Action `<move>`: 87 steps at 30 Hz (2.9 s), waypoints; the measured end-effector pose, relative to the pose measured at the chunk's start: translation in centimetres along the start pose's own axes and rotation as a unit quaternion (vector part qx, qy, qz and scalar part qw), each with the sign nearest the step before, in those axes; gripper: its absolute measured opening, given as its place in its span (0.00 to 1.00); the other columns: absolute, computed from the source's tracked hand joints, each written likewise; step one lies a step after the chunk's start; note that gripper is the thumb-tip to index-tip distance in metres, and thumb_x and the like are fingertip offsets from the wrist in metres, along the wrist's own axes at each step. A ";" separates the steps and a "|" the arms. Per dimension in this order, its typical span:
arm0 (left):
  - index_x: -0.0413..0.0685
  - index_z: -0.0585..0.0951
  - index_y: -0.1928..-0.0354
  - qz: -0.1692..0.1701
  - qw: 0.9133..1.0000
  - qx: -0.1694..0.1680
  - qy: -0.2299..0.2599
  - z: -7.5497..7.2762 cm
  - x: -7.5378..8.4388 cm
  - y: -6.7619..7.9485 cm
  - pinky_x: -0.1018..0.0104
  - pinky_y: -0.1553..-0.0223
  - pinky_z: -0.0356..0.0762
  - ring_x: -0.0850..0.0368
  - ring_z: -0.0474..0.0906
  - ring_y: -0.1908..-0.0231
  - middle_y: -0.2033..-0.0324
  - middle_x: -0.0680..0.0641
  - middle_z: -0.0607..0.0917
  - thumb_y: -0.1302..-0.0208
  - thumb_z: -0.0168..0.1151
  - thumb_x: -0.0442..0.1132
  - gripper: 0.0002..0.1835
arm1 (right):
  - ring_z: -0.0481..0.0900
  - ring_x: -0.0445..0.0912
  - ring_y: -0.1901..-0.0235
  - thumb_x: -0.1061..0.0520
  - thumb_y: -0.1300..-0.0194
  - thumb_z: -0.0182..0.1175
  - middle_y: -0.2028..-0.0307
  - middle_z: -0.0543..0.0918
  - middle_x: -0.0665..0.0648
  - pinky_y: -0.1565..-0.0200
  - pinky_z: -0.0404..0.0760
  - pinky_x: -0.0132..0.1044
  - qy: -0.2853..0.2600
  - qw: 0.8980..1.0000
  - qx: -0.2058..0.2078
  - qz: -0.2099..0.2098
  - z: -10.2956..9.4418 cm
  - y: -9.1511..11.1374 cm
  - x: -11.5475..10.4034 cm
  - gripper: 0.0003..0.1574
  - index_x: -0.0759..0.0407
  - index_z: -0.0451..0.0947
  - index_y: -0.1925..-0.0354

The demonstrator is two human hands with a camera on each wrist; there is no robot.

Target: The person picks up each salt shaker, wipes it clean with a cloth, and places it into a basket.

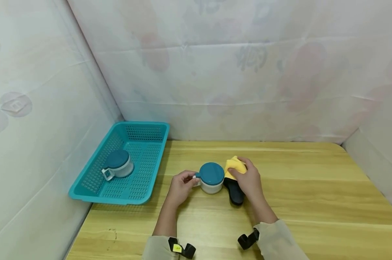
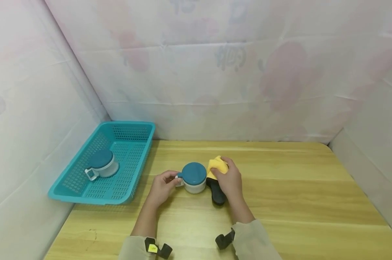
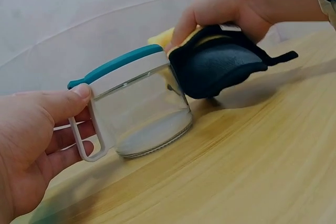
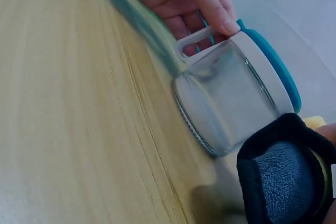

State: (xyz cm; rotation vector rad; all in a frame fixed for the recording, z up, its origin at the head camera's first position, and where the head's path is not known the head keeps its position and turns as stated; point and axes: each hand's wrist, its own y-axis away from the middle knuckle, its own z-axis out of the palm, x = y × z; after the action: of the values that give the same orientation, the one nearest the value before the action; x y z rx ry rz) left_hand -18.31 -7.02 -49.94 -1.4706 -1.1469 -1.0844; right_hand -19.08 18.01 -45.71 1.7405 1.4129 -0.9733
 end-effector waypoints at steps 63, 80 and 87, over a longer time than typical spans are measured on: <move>0.49 0.87 0.54 -0.004 0.998 -0.066 -0.022 -0.8 0.3 0.1 0.70 0.59 0.80 0.57 0.80 0.59 0.58 0.48 0.86 0.35 0.65 0.38 0.09 | 0.76 0.48 0.67 0.63 0.29 0.53 0.34 0.70 0.65 0.64 0.77 0.38 0.013 0.977 -0.202 -0.064 0.2 -1.6 0.3 0.27 0.55 0.71 0.33; 0.50 0.86 0.55 -0.012 0.996 -0.085 -0.017 -0.9 -0.3 0.4 0.69 0.58 0.80 0.56 0.79 0.59 0.59 0.48 0.86 0.35 0.65 0.39 0.08 | 0.77 0.48 0.70 0.62 0.30 0.59 0.37 0.75 0.63 0.69 0.79 0.38 0.060 0.976 -0.155 -0.142 -1.3 -2.2 -1.3 0.29 0.51 0.71 0.33; 0.50 0.86 0.55 -0.001 0.996 -0.082 -0.019 -0.5 -0.2 0.2 0.68 0.57 0.80 0.56 0.80 0.58 0.59 0.48 0.86 0.35 0.65 0.38 0.08 | 0.80 0.49 0.60 0.61 0.31 0.61 0.38 0.75 0.61 0.62 0.82 0.38 0.032 0.967 -0.184 -0.176 -1.3 -2.8 -2.3 0.26 0.49 0.74 0.37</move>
State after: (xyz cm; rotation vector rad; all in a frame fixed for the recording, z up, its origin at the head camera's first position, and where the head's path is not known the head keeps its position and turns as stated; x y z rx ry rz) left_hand -18.25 -7.60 -50.07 -1.6244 -1.1068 -1.1793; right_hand -21.98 18.51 -43.18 1.2839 1.8534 -0.7721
